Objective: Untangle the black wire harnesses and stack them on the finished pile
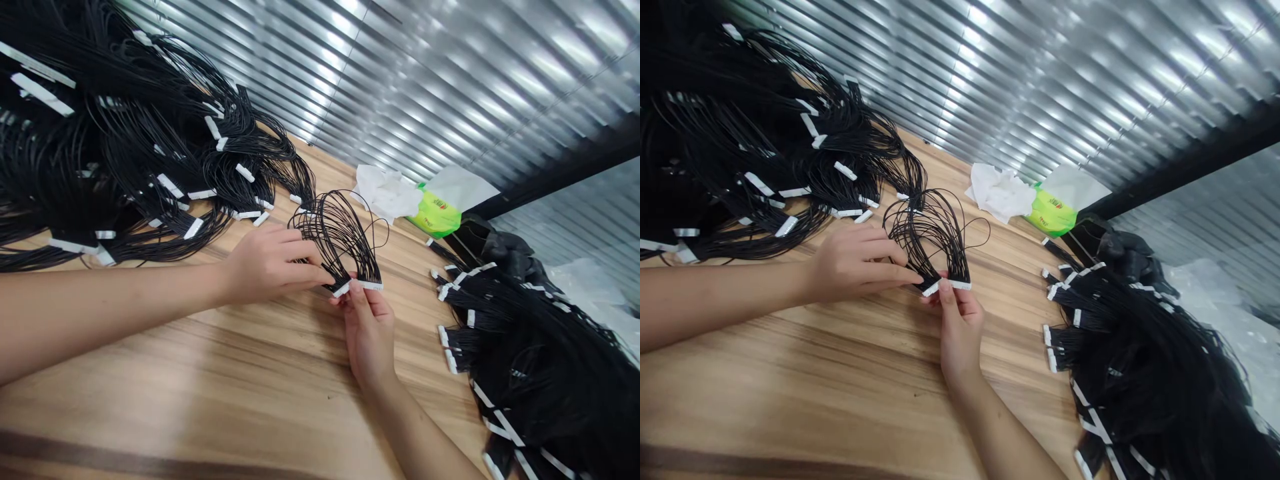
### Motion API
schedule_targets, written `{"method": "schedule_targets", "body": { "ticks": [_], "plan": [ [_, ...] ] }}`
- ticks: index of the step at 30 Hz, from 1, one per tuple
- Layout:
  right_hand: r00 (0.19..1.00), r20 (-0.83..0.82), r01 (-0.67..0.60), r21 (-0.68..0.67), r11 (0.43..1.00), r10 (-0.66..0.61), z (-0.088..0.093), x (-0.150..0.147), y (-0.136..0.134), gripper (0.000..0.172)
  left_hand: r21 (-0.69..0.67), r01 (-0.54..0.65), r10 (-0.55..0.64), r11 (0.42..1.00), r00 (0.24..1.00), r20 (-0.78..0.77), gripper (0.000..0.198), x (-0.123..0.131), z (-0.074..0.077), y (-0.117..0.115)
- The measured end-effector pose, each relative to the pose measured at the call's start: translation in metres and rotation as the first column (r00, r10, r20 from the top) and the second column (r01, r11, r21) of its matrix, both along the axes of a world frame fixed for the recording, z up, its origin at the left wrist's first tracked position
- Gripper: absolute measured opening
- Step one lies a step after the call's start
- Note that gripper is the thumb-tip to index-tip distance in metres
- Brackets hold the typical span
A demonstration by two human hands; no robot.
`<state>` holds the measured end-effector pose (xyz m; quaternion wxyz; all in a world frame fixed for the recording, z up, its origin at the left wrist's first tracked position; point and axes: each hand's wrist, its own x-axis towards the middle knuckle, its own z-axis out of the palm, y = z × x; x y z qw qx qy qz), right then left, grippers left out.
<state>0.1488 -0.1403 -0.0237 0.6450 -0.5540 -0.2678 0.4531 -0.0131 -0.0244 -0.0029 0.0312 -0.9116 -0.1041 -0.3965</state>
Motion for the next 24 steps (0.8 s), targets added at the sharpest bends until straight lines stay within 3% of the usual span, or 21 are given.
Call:
{"method": "schedule_targets", "body": {
  "ticks": [8,15,19,22,24],
  "plan": [
    [1.000,-0.002,-0.006,0.012,1.000,0.006,-0.001,-0.001,-0.001,0.016,0.116,-0.022,0.034,0.993,0.994,-0.108,0.020,-0.002,0.002,-0.003],
    [0.997,0.074,-0.034,-0.005,0.999,0.034,-0.002,-0.003,-0.001,0.018,-0.146,-0.048,0.018,0.988,0.979,-0.202,0.021,0.003,0.005,-0.014],
    [0.992,0.120,-0.021,-0.028,0.999,0.024,0.001,-0.005,-0.001,0.020,-0.200,-0.096,0.038,0.975,0.960,-0.279,0.019,0.007,0.003,-0.018],
    [0.993,0.119,-0.006,-0.045,0.999,0.012,0.003,-0.005,-0.001,0.022,-0.123,-0.117,0.076,0.985,0.951,-0.299,0.018,0.008,0.003,-0.016],
    [0.999,0.035,0.002,-0.036,0.999,-0.001,0.004,-0.004,0.001,0.021,-0.024,-0.096,0.086,0.995,0.961,-0.262,0.018,0.007,0.005,-0.014]
  ]
}}
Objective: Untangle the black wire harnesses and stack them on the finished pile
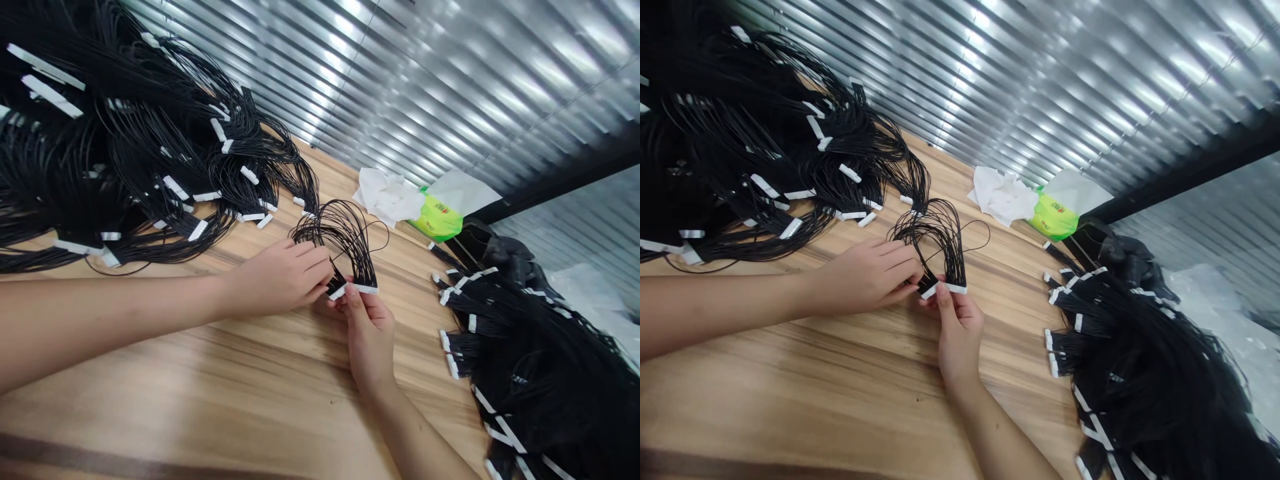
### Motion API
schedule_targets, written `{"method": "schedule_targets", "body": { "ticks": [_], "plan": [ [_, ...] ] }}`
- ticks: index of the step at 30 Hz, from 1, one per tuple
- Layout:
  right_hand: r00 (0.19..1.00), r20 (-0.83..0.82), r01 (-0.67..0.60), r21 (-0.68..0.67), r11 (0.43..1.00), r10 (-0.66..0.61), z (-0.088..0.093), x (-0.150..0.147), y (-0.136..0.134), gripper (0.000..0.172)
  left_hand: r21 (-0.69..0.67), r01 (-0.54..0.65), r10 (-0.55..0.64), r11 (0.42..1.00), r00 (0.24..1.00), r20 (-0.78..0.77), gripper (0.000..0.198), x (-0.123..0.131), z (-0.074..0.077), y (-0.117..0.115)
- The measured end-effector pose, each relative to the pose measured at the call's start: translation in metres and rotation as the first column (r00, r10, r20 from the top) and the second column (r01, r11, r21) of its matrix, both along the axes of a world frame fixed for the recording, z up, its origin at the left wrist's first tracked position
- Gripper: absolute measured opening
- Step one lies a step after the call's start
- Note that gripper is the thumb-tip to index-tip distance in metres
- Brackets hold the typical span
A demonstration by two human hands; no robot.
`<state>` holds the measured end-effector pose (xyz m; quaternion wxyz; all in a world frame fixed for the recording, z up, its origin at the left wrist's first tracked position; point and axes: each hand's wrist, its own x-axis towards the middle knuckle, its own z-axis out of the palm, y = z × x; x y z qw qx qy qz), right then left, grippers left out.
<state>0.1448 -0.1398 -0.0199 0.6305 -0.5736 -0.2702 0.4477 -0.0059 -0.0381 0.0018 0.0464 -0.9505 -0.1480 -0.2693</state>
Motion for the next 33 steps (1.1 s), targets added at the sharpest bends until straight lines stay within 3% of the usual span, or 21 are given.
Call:
{"method": "schedule_targets", "body": {
  "ticks": [2,5,9,11,14,18,21,23,28,30,33],
  "plan": [
    [0.990,-0.137,0.032,0.029,0.999,-0.028,0.002,0.003,0.003,0.018,0.105,0.086,-0.092,0.991,0.994,0.054,0.020,-0.003,0.002,0.003],
    [0.944,-0.323,0.090,0.066,0.994,-0.064,0.005,0.007,0.009,0.018,0.254,0.269,-0.307,0.929,0.944,0.125,0.021,-0.008,0.004,0.005],
    [0.870,-0.491,0.061,0.011,0.998,-0.047,0.009,0.012,0.014,0.028,0.368,0.344,-0.426,0.864,0.889,0.170,0.016,-0.012,0.003,0.004],
    [0.817,-0.576,0.012,-0.045,0.999,-0.036,0.009,0.015,0.013,0.032,0.378,0.338,-0.420,0.862,0.893,0.159,0.013,-0.013,0.001,0.005],
    [0.741,-0.671,-0.028,-0.084,0.996,-0.036,0.008,0.018,0.010,0.034,0.409,0.228,-0.343,0.884,0.910,0.234,0.010,-0.017,-0.001,0.010],
    [0.668,-0.743,-0.040,0.032,0.999,0.050,0.007,0.022,0.010,0.027,0.398,0.075,-0.227,0.914,0.908,0.351,0.012,-0.023,0.000,0.019],
    [0.692,-0.720,0.011,0.086,0.996,0.055,0.008,0.022,0.013,0.021,0.406,-0.007,-0.175,0.914,0.895,0.410,0.014,-0.023,0.001,0.021],
    [0.713,-0.699,0.022,0.087,0.996,0.046,0.009,0.020,0.014,0.020,0.407,0.009,-0.194,0.913,0.888,0.418,0.011,-0.020,0.000,0.019],
    [0.728,-0.685,-0.030,0.008,1.000,0.027,0.008,0.017,0.011,0.022,0.368,0.299,-0.386,0.880,0.902,0.191,0.007,-0.016,-0.001,0.013],
    [0.733,-0.680,-0.012,0.004,1.000,0.012,0.007,0.016,0.011,0.023,0.361,0.266,-0.350,0.894,0.917,0.191,0.016,-0.019,0.001,0.016],
    [0.756,-0.655,0.005,0.025,1.000,0.012,0.006,0.014,0.013,0.027,0.325,0.057,-0.138,0.944,0.963,0.231,0.024,-0.023,0.002,0.027]
  ]
}}
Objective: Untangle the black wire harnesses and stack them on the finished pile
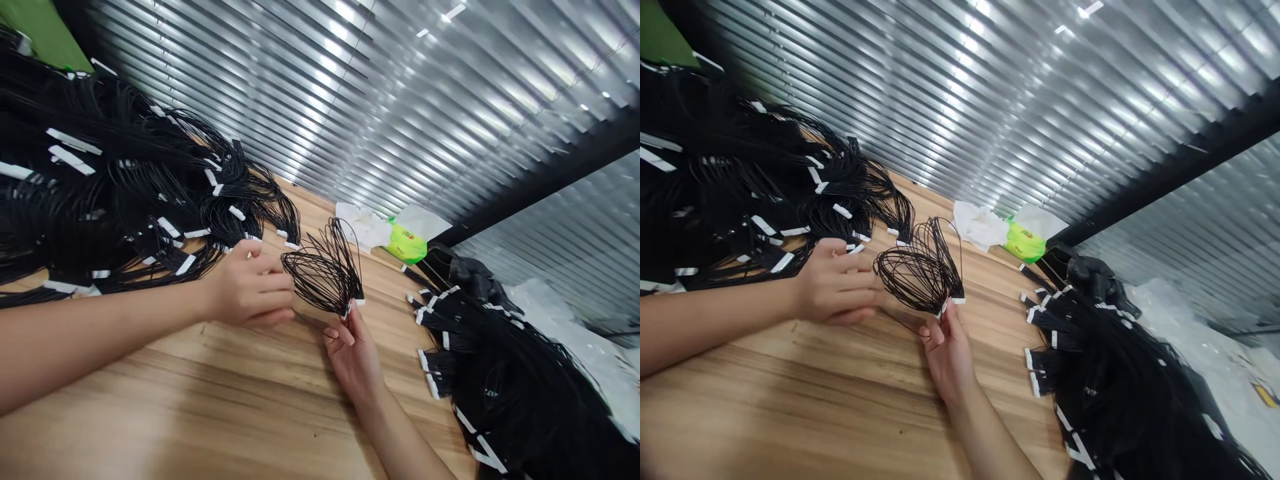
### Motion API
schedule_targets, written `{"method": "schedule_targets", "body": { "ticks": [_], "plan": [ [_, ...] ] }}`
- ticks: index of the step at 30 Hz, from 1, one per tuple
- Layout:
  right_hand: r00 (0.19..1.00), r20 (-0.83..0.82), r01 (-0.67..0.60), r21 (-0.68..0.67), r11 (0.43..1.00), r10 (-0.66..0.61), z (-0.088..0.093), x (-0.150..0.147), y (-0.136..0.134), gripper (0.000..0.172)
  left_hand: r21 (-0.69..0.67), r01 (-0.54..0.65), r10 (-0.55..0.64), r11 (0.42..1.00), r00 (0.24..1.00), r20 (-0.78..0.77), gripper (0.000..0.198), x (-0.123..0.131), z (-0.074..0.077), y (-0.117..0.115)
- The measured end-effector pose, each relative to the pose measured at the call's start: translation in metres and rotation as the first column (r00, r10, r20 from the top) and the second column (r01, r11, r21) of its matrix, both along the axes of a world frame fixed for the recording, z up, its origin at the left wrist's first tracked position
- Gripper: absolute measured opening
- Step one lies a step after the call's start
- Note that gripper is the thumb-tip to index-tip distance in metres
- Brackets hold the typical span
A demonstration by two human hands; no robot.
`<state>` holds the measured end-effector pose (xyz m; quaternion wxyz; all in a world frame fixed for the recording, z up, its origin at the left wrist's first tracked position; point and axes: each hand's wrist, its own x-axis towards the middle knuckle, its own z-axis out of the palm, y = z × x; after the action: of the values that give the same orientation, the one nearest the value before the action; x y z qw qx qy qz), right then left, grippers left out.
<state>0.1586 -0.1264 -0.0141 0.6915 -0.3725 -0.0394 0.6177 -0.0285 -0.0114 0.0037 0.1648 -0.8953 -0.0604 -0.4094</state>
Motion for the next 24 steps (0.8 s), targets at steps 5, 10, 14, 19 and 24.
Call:
{"method": "schedule_targets", "body": {
  "ticks": [5,10,14,19,24],
  "plan": [
    [1.000,0.016,-0.016,0.009,1.000,0.016,-0.003,0.003,0.002,0.026,-0.231,-0.187,0.184,0.955,0.982,-0.033,0.014,0.005,-0.008,0.011],
    [0.995,-0.066,-0.079,0.014,0.997,0.080,-0.004,0.010,0.000,0.017,-0.631,-0.116,0.085,0.767,0.993,-0.079,0.023,0.011,-0.012,0.005],
    [0.995,0.014,-0.099,0.051,0.994,0.098,-0.002,0.005,0.001,0.018,-0.822,-0.133,0.184,0.554,0.982,-0.036,0.018,0.009,-0.010,0.011],
    [0.977,0.194,-0.117,0.118,0.986,0.093,-0.003,-0.003,0.000,0.015,-0.955,0.060,0.215,0.291,0.968,0.126,0.014,0.009,-0.014,0.024],
    [0.975,0.198,-0.136,0.150,0.979,0.105,-0.006,-0.005,-0.003,0.011,-0.937,0.350,0.033,0.011,0.936,0.351,0.025,0.014,-0.017,0.021]
  ]
}}
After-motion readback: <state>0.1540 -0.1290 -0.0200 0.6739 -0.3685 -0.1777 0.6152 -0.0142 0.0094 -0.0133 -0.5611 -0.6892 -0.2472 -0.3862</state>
